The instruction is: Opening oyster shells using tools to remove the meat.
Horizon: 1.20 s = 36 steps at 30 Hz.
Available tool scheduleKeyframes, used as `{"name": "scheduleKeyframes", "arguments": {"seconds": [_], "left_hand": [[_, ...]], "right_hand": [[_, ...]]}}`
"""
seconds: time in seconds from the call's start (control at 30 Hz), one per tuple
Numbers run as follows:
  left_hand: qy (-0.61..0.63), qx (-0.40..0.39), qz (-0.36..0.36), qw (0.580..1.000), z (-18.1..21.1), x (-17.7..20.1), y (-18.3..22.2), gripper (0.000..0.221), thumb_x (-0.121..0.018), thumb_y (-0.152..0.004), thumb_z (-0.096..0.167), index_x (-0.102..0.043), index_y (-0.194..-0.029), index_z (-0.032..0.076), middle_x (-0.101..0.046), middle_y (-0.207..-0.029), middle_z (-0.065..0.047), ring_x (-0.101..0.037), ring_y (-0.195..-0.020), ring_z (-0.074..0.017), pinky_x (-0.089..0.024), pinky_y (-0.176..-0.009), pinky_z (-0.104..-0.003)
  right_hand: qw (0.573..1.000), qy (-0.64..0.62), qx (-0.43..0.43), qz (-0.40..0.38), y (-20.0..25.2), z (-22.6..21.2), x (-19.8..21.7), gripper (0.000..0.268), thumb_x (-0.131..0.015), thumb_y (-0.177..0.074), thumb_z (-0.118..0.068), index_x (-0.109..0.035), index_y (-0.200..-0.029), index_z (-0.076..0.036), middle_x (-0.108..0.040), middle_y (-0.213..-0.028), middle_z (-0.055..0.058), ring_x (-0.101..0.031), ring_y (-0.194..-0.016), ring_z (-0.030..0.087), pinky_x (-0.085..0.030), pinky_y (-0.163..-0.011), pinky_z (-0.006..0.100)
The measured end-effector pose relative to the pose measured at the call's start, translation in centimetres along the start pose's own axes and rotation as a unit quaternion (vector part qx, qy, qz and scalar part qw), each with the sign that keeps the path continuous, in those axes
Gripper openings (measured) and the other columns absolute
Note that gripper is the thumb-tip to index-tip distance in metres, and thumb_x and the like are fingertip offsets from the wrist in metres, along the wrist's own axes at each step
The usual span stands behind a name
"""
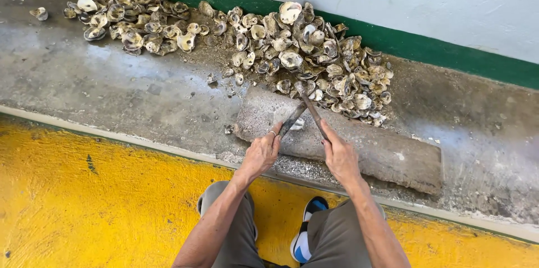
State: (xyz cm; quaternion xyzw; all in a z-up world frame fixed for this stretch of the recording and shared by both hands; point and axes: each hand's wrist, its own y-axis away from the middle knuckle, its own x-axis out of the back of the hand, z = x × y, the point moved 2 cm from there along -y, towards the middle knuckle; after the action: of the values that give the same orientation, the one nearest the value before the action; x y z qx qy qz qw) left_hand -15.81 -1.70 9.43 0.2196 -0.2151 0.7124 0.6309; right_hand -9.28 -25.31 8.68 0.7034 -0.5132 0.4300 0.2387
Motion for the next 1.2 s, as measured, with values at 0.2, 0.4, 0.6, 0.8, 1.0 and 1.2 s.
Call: {"name": "scheduleKeyframes", "arguments": {"seconds": [0.2,0.4,0.6,0.8,1.0,1.2], "left_hand": [[0.005,0.074,-0.050,0.996,1.1,-1.5,0.4,0.054,-0.036,-0.105,0.028,-0.037,-0.154,0.007,-0.069,-0.065,-0.022,-0.068,-0.053,-0.0394,-0.056,-0.050,-0.051],[0.113,0.009,-0.028,0.993,0.7,-8.9,2.2,0.065,-0.044,-0.102,0.017,-0.019,-0.153,-0.016,-0.067,-0.066,-0.026,-0.067,-0.054,-0.0382,-0.055,-0.050,-0.051],[0.095,-0.031,-0.068,0.993,-0.8,-10.4,0.2,0.054,-0.049,-0.102,0.013,-0.036,-0.148,-0.011,-0.069,-0.073,-0.024,-0.069,-0.059,-0.0360,-0.058,-0.055,-0.047],[0.028,-0.140,0.197,0.970,-2.7,-7.3,-4.9,0.014,-0.066,-0.095,0.010,-0.067,-0.107,0.003,-0.074,-0.092,-0.018,-0.071,-0.080,-0.0359,-0.055,-0.070,-0.046],[0.058,0.027,0.097,0.993,-2.4,-7.0,-6.7,0.034,-0.075,-0.089,0.019,-0.063,-0.116,0.002,-0.074,-0.088,-0.016,-0.072,-0.079,-0.0313,-0.056,-0.072,-0.044],[0.022,-0.001,0.109,0.994,-3.1,-7.9,-6.8,0.046,-0.079,-0.084,0.016,-0.061,-0.123,0.001,-0.072,-0.091,-0.014,-0.072,-0.078,-0.0305,-0.058,-0.070,-0.043]], "right_hand": [[0.975,-0.185,-0.124,0.001,0.7,0.8,-1.3,0.050,-0.058,-0.100,-0.015,-0.050,-0.150,-0.022,-0.081,-0.089,0.013,-0.074,-0.070,0.015,-0.059,-0.060,0.034],[0.919,-0.379,-0.089,0.062,-0.5,-0.6,-4.4,0.065,-0.073,-0.088,-0.009,-0.045,-0.147,-0.005,-0.078,-0.098,0.012,-0.078,-0.083,0.016,-0.065,-0.067,0.029],[0.896,-0.426,-0.122,0.037,-0.9,-0.7,-3.2,0.070,-0.078,-0.083,-0.001,-0.046,-0.145,-0.001,-0.076,-0.095,0.016,-0.075,-0.076,0.018,-0.063,-0.066,0.028],[0.870,-0.479,-0.111,0.037,-0.8,1.3,-5.6,0.071,-0.075,-0.085,-0.001,-0.043,-0.149,0.001,-0.076,-0.099,0.014,-0.072,-0.084,0.014,-0.059,-0.071,0.026],[0.877,-0.475,-0.056,0.044,-0.5,0.3,-6.3,0.066,-0.074,-0.088,0.001,-0.045,-0.148,0.003,-0.072,-0.116,0.016,-0.069,-0.101,0.014,-0.058,-0.084,0.025],[0.863,-0.489,-0.126,0.019,-0.6,-1.1,-5.2,0.067,-0.071,-0.086,0.001,-0.043,-0.147,-0.001,-0.073,-0.108,0.016,-0.072,-0.094,0.017,-0.061,-0.077,0.028]]}}
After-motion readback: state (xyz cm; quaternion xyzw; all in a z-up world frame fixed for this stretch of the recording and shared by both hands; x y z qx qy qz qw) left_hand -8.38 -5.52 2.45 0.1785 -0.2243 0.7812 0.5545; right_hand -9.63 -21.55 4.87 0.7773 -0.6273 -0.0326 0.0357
